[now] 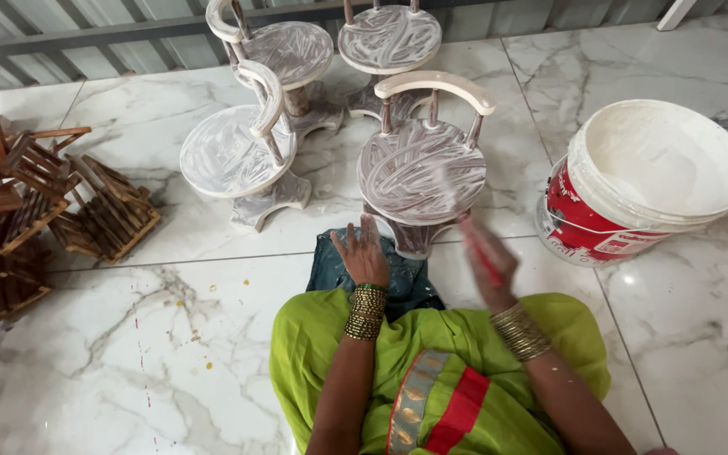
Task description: The person sits on the floor painting small wooden chairs white. They dip a paintbrush into a bucket of white paint and brush the paint onto the chair seats, backs and legs, steadying each chair with the other hand and rotating it to reach different sides.
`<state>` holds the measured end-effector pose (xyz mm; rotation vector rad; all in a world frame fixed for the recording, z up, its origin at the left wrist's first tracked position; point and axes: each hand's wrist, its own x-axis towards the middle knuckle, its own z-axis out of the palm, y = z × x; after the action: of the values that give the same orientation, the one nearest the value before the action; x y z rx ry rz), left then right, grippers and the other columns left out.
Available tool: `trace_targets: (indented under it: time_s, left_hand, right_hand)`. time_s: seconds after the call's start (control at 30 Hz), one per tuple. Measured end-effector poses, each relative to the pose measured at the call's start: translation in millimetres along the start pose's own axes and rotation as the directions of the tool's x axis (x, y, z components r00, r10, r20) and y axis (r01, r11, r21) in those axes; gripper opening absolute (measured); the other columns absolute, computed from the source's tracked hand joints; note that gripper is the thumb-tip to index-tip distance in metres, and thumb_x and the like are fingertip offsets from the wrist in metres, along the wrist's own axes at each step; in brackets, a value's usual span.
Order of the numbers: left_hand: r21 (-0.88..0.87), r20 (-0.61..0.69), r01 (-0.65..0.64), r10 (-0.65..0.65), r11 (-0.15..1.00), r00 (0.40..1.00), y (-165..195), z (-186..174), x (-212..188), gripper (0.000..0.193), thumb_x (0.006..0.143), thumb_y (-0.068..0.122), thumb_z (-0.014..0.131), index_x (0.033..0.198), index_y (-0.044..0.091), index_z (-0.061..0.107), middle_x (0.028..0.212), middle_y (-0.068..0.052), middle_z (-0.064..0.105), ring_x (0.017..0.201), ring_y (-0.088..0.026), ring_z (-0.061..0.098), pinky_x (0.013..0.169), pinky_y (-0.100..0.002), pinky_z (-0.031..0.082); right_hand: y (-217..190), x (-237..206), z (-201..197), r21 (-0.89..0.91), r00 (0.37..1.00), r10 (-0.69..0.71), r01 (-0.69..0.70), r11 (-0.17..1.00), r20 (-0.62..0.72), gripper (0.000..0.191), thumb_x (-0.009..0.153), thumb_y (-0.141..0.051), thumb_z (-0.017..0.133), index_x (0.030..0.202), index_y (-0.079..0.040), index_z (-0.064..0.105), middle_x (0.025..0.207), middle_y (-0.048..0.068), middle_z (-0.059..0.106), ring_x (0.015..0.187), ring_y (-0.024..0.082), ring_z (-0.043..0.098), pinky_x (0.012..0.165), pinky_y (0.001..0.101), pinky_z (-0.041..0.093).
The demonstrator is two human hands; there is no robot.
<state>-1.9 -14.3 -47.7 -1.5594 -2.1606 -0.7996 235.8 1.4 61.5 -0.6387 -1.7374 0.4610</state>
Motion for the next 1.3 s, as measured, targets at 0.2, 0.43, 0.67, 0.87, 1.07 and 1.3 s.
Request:
trace_targets:
  time_s: [0.2, 0.43, 0.67, 0.87, 1.07, 1.3]
  left_hand:
    - [-0.084, -0.023, -0.075, 0.074, 0.994, 0.997, 16.4, -9.2, 5.0, 0.066, 0.086, -0.001, 0.051, 0.152, 0.007, 0.05, 0.152, -0.006, 0.054, 0.145, -0.036, 0.042, 0.124, -0.067, 0.011]
    - [-0.111, -0.047, -0.108, 0.104, 0.988, 0.994, 20.5, -16.0, 6.2, 0.064, 0.088, 0.0, 0.053, 0.152, 0.008, 0.049, 0.153, -0.005, 0.054, 0.145, -0.036, 0.043, 0.124, -0.067, 0.011]
    - [-0.079, -0.018, -0.122, 0.121, 0.989, 0.992, 19.1, -8.3, 4.0, 0.066, 0.087, -0.001, 0.052, 0.152, 0.008, 0.048, 0.154, -0.004, 0.054, 0.145, -0.034, 0.042, 0.125, -0.066, 0.012]
    - [-0.076, -0.025, -0.13, 0.128, 0.989, 0.991, 15.8, -13.5, 4.0, 0.066, 0.088, -0.001, 0.054, 0.152, 0.009, 0.048, 0.153, -0.005, 0.055, 0.145, -0.034, 0.042, 0.124, -0.066, 0.012]
    - [-0.243, 0.109, 0.164, -0.141, 0.956, 0.984, 13.0, -7.1, 6.0, 0.076, 0.08, 0.009, 0.072, 0.151, 0.006, 0.046, 0.139, -0.013, 0.062, 0.137, -0.034, 0.049, 0.121, -0.063, 0.017]
    - [-0.631, 0.136, 0.347, -0.342, 0.693, 0.93, -12.6, 28.4, -3.9, 0.069, 0.08, 0.011, 0.081, 0.144, 0.002, 0.056, 0.136, -0.021, 0.065, 0.126, -0.035, 0.065, 0.104, -0.039, 0.049]
  right_hand:
    - [31.2, 31.5, -90.2, -0.26, 0.939, -0.045, -0.048, 0.964, -0.341, 0.027, 0.106, 0.002, 0.066, 0.132, 0.005, 0.068, 0.13, 0.018, 0.072, 0.121, 0.028, 0.07, 0.11, 0.0373, 0.055]
    - [46.7, 25.7, -168.9, -0.478, 0.865, -0.127, -0.141, 0.867, -0.486, 0.027, 0.104, 0.008, 0.067, 0.13, 0.011, 0.071, 0.127, 0.023, 0.074, 0.118, 0.032, 0.073, 0.106, 0.0422, 0.059]
    - [48.2, -4.6, -189.7, -0.617, 0.929, -0.13, -0.122, 0.777, -0.347, 0.024, 0.102, 0.009, 0.068, 0.125, 0.007, 0.073, 0.123, 0.022, 0.074, 0.112, 0.035, 0.073, 0.104, 0.0426, 0.059]
    - [59.3, 3.0, -202.4, -0.576, 0.933, -0.122, -0.103, 0.811, -0.339, 0.018, 0.107, 0.006, 0.069, 0.124, 0.008, 0.074, 0.122, 0.021, 0.075, 0.113, 0.029, 0.074, 0.103, 0.0396, 0.06]
    - [77.7, -5.0, -188.1, 0.031, 0.757, 0.124, -0.136, 0.99, -0.642, 0.02, 0.108, -0.004, 0.07, 0.122, 0.01, 0.069, 0.121, 0.018, 0.072, 0.108, 0.027, 0.076, 0.094, 0.041, 0.064]
    - [76.7, -26.2, -78.8, 0.48, 0.728, 0.492, -0.253, 0.84, -0.477, 0.034, 0.101, -0.008, 0.072, 0.123, 0.017, 0.066, 0.113, 0.023, 0.071, 0.095, 0.027, 0.073, 0.091, 0.0375, 0.064]
